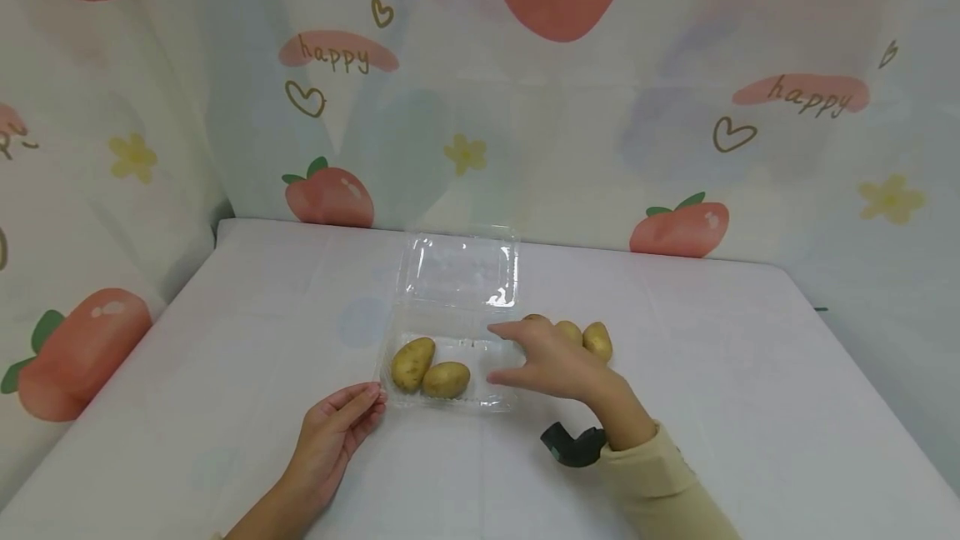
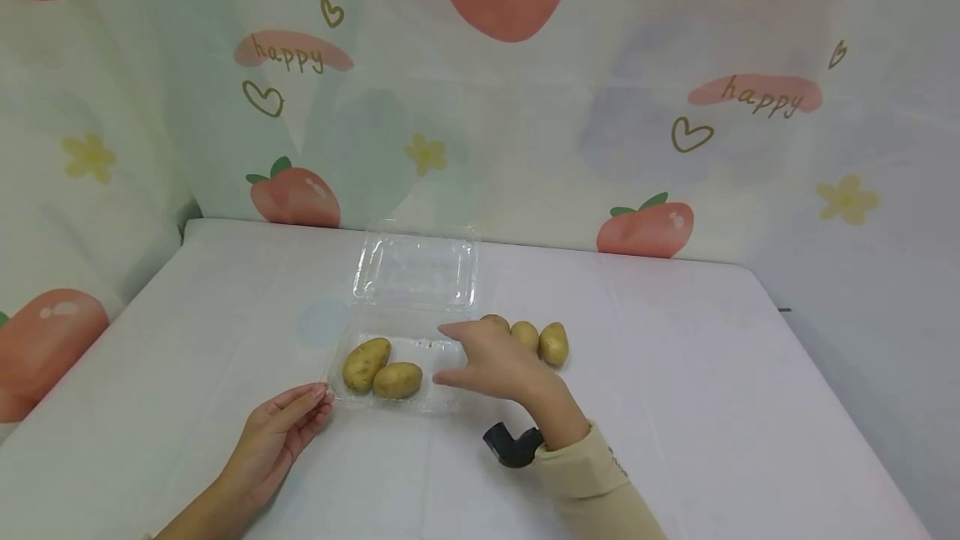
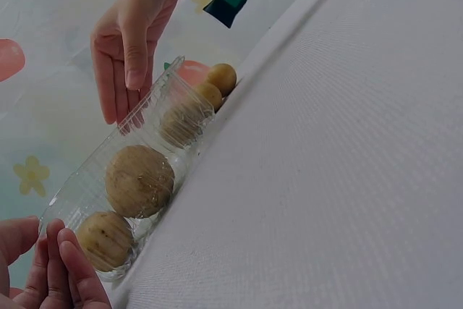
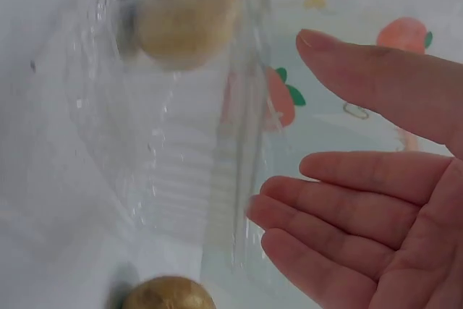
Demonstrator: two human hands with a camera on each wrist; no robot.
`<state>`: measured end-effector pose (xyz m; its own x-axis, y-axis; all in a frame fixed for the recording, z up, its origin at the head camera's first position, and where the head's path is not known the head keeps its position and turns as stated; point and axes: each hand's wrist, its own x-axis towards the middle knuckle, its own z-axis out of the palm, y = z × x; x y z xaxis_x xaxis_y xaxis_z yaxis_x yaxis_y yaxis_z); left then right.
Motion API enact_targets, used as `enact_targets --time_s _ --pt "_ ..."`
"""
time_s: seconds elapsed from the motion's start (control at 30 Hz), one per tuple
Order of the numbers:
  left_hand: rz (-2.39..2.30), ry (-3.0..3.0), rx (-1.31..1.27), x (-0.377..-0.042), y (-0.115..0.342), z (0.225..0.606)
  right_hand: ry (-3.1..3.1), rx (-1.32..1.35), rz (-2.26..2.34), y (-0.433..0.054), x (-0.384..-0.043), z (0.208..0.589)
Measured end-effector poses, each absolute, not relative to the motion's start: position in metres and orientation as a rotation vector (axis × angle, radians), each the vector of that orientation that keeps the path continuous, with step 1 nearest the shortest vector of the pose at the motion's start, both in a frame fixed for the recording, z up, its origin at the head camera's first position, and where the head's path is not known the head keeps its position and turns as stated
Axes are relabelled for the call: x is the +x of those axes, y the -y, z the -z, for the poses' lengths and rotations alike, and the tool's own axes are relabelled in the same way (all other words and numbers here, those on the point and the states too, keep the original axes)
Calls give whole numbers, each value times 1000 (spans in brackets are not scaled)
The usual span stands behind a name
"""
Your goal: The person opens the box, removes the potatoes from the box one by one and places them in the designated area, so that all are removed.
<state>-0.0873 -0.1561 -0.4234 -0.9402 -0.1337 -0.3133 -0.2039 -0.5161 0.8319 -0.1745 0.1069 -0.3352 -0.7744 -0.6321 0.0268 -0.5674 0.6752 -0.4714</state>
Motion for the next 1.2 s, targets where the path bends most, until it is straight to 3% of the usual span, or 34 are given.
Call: enact_targets --time_s 1.2 --pt "-2636 -1506 -566 -88 158 423 -2665 -1062 757 -42 -171 363"
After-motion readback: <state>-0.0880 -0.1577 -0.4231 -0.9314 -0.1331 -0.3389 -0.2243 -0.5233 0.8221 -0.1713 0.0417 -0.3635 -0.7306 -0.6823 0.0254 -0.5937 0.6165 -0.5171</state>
